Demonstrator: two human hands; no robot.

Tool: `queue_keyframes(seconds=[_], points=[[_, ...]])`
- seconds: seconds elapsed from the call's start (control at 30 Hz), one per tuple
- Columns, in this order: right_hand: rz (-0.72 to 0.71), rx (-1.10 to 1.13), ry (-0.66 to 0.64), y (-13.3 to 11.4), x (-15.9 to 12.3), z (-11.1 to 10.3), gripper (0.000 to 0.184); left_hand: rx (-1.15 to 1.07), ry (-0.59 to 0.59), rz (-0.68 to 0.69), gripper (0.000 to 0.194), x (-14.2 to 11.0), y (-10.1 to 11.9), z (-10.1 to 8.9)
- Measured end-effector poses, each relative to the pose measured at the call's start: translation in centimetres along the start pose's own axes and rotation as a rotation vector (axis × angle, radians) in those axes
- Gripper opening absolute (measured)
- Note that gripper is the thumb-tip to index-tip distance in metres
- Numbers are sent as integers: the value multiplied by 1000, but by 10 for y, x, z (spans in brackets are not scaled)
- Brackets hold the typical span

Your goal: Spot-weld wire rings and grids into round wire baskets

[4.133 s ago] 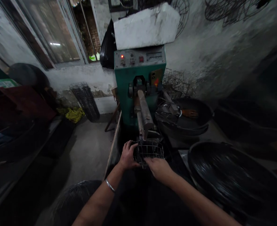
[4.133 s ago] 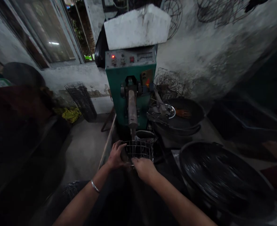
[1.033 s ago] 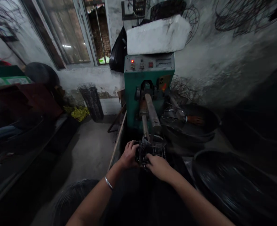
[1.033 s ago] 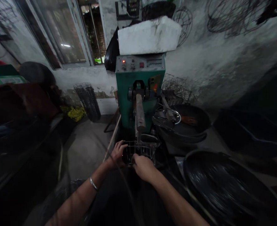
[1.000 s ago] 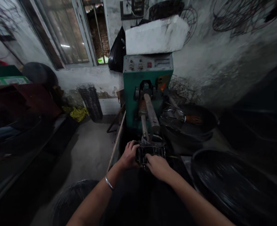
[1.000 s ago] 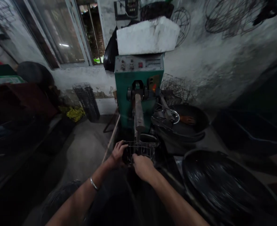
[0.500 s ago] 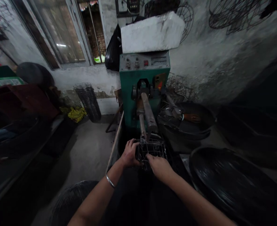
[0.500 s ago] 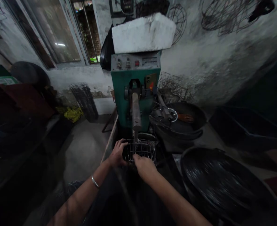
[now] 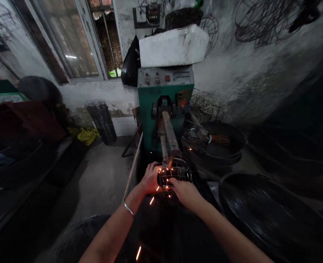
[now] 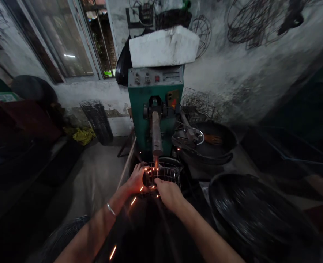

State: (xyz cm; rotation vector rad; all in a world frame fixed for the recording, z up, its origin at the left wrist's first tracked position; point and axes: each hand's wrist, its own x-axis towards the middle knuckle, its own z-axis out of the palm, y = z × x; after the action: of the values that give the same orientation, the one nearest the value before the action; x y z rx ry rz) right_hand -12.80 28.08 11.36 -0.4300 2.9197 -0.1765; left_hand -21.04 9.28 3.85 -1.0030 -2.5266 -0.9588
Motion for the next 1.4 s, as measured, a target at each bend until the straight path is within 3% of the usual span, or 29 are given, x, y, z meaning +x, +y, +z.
queue_keyframes(seconds=[0.27,0.67,0.83,0.93,1.0,1.07,1.17,1.27,1.4], points=[[97,182,245,7,-19,8,36,56,-35,-97,104,25,-24,4],[109,432,339,32,-26,46,41,45,0,-123,104,53,-38,-3],[99,553,211,33,-28,51,47,12,-9,-110,102,59,-45,-2],[46,707,174,36,-35,46,49,-67,-41,-154,123,45,-52,-4],[29,833,123,37,-41,39,39,-166,-69,-225,140,29,-62,-3],[95,955,38,36,-44,31,31,-273,-106,-298,150,14,-72,1],[131,1225,-94,26,-43,16,38,-325,-132,-338,157,1,-83,9],[20,1446,-195,13,-36,6,51,-294,-54,-307,148,-3,-84,14],[-75,1517,-239,4,-20,3,62,-218,127,-289,120,-15,-74,10]])
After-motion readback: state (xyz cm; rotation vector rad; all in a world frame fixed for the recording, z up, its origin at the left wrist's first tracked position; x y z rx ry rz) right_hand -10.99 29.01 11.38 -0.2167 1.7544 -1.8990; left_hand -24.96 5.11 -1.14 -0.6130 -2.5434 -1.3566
